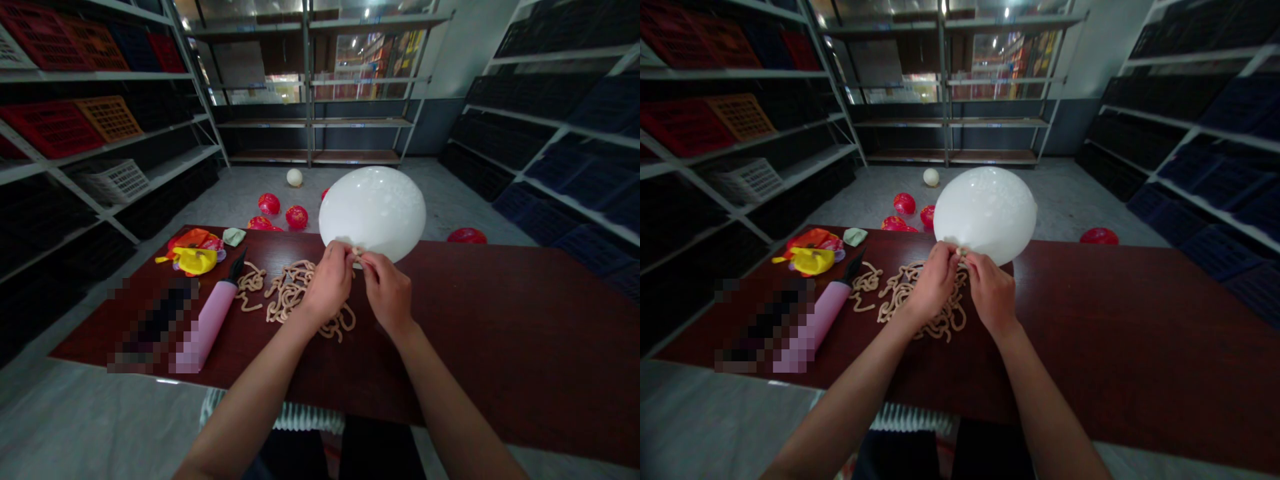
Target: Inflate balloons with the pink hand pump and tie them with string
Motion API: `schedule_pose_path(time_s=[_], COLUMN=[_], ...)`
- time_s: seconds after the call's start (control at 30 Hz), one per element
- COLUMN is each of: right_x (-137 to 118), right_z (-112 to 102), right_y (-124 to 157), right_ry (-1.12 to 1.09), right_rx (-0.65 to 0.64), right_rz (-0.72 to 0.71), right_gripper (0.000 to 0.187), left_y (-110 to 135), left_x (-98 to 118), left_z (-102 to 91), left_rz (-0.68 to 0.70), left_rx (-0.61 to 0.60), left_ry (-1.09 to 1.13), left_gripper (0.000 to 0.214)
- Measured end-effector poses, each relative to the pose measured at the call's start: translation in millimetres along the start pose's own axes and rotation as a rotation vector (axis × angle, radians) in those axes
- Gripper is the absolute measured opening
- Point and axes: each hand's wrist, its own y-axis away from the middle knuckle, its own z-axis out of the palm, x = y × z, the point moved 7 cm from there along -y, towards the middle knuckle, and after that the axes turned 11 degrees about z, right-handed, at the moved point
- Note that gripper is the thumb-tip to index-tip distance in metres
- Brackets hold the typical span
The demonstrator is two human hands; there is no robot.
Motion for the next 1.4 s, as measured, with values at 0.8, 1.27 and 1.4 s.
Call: schedule_pose_path(time_s=[0.8, 1.27, 1.4], right_x=[3, -5, -9], right_z=[29, 30, 34], right_y=[9, 13, 15], right_ry=[-1.179, -0.94, -0.884], right_rx=[-0.279, -0.295, -0.347], right_rz=[0.688, 0.564, 0.565], right_gripper=[0.024, 0.024, 0.027], left_y=[0, 8, 14], left_x=[12, -12, -27], left_z=[-20.5, -26.0, -24.0], left_rz=[0.124, -0.193, -0.366], left_rx=[0.12, 0.542, 0.7], left_ry=[0.134, 0.572, 0.825], left_gripper=[0.017, 0.026, 0.032])
